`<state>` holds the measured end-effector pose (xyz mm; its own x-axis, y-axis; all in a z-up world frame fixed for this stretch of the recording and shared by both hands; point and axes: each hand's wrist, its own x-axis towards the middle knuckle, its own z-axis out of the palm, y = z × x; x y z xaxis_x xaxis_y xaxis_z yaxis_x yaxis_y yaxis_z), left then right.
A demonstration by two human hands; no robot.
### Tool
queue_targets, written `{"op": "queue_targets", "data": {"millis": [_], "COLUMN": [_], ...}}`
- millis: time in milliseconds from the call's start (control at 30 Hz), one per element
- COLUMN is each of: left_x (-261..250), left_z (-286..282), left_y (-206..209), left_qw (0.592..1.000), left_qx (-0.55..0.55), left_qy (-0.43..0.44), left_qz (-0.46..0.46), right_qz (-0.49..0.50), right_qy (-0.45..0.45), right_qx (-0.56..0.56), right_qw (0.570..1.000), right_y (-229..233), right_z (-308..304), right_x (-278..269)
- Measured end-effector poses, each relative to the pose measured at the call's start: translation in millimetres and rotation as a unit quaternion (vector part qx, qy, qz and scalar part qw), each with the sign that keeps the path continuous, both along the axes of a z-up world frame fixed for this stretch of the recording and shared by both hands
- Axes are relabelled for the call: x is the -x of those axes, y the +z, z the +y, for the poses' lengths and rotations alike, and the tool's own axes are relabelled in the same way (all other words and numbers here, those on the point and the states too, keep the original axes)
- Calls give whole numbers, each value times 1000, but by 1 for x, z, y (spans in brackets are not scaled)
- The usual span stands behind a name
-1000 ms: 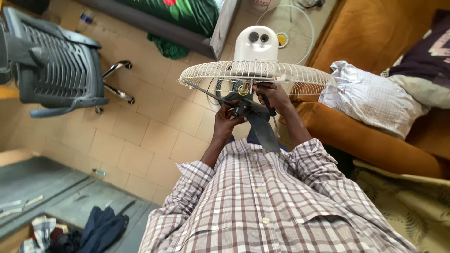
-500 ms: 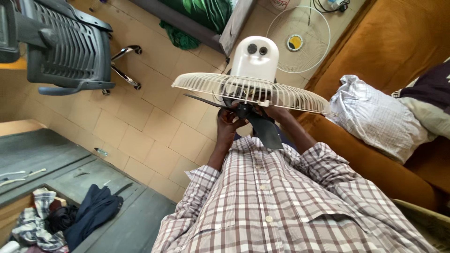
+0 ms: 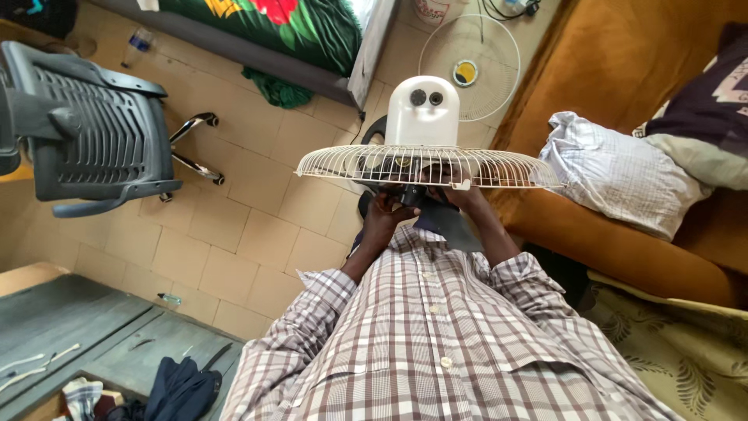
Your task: The person assembles a standing fan by attaching the front grill, inserting the fan blade, and securing it with a screwdriver. The person then reattaches the front grill to complete the assembly.
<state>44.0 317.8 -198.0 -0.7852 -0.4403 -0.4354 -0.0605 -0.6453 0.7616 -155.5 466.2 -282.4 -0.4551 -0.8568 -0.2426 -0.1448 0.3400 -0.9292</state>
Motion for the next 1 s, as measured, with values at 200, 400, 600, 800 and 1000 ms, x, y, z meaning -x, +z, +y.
{"op": "queue_targets", "data": {"millis": [200, 400, 600, 800, 1000], "left_x": [7, 7, 4, 10, 12], "left_z": [-2, 5, 13, 17, 19], "left_y": [5, -11, -10, 19, 21], "left_qw": [1000, 996, 998, 998, 999], "left_qx": [-11, -48, -48, 10, 10], "left_qy": [4, 17, 29, 53, 42], "left_qz": [19, 70, 41, 21, 23], "right_qz": [140, -235, -233, 167, 355], "right_qy": [77, -102, -69, 140, 186], "right_qx": [33, -118, -74, 15, 36], "right_qw": [987, 959, 967, 976, 916], "right_y": [-4, 29, -6, -54, -59], "right_z": [-2, -13, -9, -3, 6], "right_x": [5, 1, 3, 25, 32]}}
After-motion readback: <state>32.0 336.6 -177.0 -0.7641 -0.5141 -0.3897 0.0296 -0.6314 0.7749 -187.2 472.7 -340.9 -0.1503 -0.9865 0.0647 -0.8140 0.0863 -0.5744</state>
